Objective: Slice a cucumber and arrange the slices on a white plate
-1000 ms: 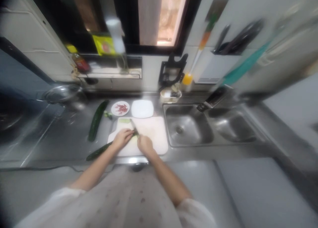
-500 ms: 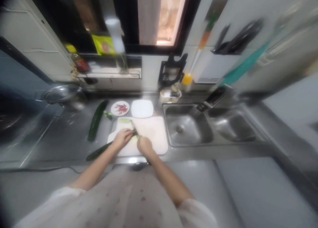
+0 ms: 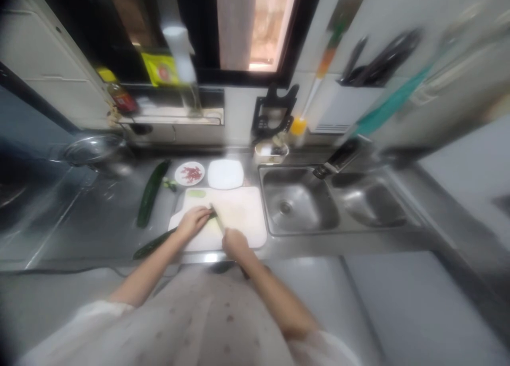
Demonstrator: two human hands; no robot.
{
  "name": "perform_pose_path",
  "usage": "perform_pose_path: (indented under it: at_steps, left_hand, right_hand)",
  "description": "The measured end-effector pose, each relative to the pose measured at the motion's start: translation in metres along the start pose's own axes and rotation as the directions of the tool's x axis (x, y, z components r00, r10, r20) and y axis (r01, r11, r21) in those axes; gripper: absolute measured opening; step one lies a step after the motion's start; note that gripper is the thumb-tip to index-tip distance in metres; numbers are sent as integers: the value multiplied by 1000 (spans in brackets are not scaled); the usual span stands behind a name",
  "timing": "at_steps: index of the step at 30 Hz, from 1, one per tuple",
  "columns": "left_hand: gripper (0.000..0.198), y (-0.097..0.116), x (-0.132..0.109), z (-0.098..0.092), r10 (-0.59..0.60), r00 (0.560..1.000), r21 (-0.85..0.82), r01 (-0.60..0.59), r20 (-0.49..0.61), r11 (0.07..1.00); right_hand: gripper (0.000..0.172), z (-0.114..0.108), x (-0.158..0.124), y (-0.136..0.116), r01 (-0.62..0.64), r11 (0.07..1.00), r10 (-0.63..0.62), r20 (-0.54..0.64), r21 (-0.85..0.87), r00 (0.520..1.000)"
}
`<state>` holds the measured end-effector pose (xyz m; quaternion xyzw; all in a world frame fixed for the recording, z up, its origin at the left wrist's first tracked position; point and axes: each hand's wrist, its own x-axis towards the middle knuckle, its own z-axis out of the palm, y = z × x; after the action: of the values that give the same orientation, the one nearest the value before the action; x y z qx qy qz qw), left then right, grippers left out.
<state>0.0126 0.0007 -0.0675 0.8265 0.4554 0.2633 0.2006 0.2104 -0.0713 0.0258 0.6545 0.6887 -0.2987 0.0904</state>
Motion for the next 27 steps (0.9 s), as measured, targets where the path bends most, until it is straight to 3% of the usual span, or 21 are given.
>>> perform_pose_path:
  at_steps: [27]
  left_hand:
    - [26,-1,-2,3,24,999,-12,-24,-31,1000]
  right_hand:
    - [32,4,28,-11,35,999,-35,-37,15,999]
